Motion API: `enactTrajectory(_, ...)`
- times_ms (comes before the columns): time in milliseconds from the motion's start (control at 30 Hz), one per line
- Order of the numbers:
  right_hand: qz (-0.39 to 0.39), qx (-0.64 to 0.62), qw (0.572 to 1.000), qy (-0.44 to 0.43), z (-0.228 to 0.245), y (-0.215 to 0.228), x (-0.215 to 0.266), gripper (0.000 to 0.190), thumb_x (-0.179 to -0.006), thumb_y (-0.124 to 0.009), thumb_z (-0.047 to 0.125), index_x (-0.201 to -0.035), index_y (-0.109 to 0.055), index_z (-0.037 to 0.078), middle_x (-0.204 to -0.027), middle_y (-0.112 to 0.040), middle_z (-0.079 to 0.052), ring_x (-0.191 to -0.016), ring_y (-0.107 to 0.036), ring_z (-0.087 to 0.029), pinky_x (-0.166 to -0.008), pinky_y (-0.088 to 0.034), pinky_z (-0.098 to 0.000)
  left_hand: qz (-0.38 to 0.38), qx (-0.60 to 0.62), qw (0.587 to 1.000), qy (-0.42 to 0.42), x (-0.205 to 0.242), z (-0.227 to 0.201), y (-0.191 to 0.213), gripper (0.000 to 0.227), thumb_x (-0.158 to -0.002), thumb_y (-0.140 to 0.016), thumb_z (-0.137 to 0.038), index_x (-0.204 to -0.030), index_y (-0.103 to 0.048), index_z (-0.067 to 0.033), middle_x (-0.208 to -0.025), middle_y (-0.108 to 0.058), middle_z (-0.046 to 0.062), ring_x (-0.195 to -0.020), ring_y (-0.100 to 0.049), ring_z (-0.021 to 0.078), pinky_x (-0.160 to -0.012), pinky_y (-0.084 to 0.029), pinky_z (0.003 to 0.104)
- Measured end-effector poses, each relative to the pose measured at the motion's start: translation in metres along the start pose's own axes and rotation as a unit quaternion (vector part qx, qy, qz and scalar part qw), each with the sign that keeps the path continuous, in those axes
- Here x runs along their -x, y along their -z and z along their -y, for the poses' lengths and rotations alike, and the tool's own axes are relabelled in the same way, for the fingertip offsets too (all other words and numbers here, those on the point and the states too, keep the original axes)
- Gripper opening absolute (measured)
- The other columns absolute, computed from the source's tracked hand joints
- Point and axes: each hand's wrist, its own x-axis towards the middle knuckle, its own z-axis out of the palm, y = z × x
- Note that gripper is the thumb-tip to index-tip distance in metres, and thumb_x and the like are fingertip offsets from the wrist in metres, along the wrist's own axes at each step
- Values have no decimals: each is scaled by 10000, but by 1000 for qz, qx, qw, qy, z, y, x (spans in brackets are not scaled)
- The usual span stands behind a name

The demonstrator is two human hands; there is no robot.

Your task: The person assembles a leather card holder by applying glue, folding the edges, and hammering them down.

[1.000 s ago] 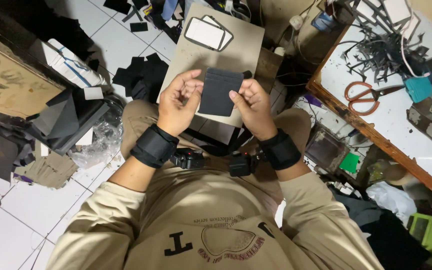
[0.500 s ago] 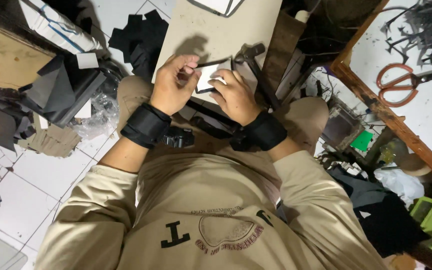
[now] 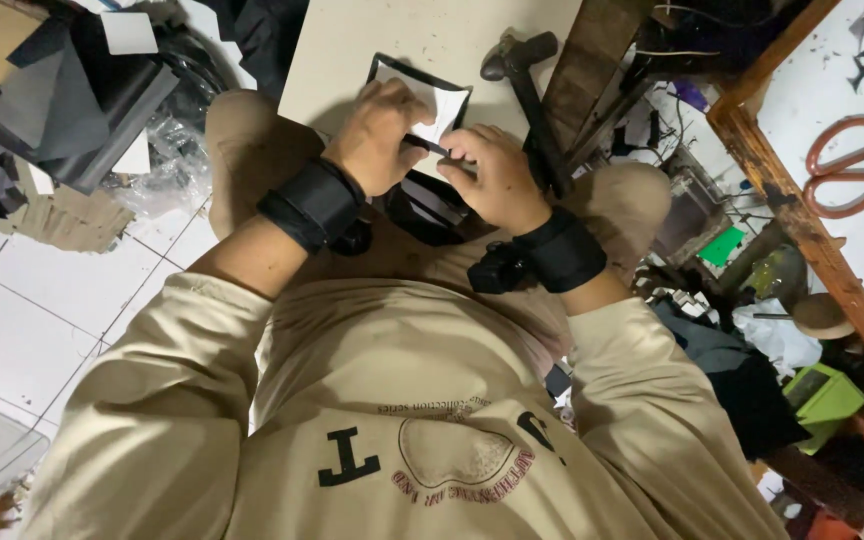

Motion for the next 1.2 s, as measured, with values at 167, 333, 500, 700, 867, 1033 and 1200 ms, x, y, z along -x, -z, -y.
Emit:
enactTrajectory(167,-9,61,998,8,8,2,-2,169,-921,-774,160,-1048,-690,87,-933,-654,-72,-906,-633,-304,-815,-484,-428,3,21,1000,-12,-1,15,-4,392,-726,-895,-64,-1081,-727,-64,-1109,-624,142,-1093,-580,374,-966,-488,455)
enactTrajectory(333,-23,200,979,38,17,8,-2,151,-925,-790,252,-984,-720,132,-891,-601,-70,-883,-585,-316,-789,-463,-437,5,43,999,-16,-3,16,1,372,-727,-926,-93,-1045,-734,-89,-1075,-624,129,-1062,-575,358,-973,-465,458)
enactTrajectory(500,-10,241,968,69,15,2,-1,156,-944,-779,241,-941,-686,115,-951,-622,-59,-952,-594,-296,-827,-451,-436,16,40,999,-9,-5,13,5,356,-734,-929,-116,-1032,-737,-94,-1068,-639,101,-1070,-573,342,-984,-464,454)
enactTrajectory(700,-7,75,997,4,3,1,-2,146,-927,-775,198,-993,-698,93,-968,-649,-54,-968,-612,-293,-866,-477,-421,10,61,998,-13,-5,14,6,338,-752,-917,-124,-1027,-724,-88,-1111,-623,107,-1110,-563,339,-974,-461,437)
enactTrajectory(867,-49,195,978,48,17,2,0,127,-897,-812,183,-945,-718,111,-920,-641,-68,-902,-584,-314,-796,-482,-423,24,61,998,-7,-6,17,5,343,-756,-919,-125,-1029,-716,-81,-1045,-610,108,-1054,-575,329,-1001,-444,465)
enactTrajectory(1033,-53,190,978,60,13,-4,1,89,-902,-774,137,-922,-694,103,-911,-643,-58,-894,-592,-308,-780,-482,-424,24,74,997,11,-5,13,6,343,-760,-908,-108,-1040,-713,-79,-1060,-610,118,-1072,-564,360,-964,-454,458)
enactTrajectory(1200,-43,168,985,26,14,-7,-3,88,-867,-739,113,-864,-652,100,-867,-631,-75,-858,-596,-324,-748,-483,-445,29,56,997,33,-8,12,2,352,-727,-911,-103,-1024,-723,-87,-1064,-593,126,-1072,-560,365,-945,-472,461)
